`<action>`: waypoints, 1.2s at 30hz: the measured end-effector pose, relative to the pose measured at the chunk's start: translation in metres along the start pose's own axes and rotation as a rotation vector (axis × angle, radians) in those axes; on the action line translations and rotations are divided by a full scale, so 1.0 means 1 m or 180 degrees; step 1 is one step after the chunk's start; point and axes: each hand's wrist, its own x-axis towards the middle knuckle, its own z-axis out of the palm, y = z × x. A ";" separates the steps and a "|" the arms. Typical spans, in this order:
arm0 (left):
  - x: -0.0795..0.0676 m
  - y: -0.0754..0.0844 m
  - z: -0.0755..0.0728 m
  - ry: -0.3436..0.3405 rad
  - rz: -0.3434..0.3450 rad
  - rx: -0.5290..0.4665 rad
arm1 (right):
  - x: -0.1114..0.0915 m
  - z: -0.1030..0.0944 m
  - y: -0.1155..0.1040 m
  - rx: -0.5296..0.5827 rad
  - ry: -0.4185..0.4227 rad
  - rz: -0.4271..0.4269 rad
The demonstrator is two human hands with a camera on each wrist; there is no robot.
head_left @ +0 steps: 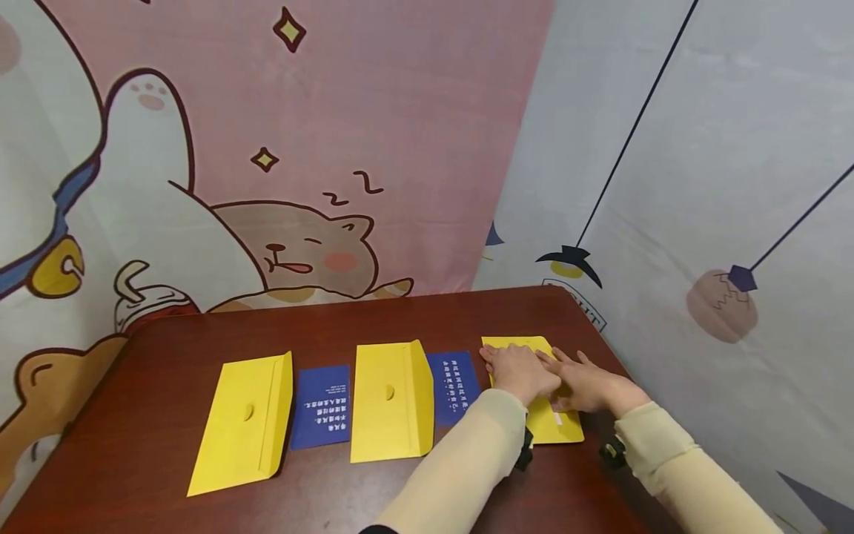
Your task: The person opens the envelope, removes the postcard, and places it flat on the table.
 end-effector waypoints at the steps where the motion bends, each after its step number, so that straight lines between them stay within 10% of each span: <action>1: 0.001 0.000 0.000 -0.0005 0.0017 0.0002 | 0.000 0.000 0.001 -0.0017 0.0004 -0.0028; 36: 0.003 -0.004 0.002 0.0017 -0.0106 -0.0064 | -0.007 -0.004 0.022 -0.0174 -0.0051 -0.0081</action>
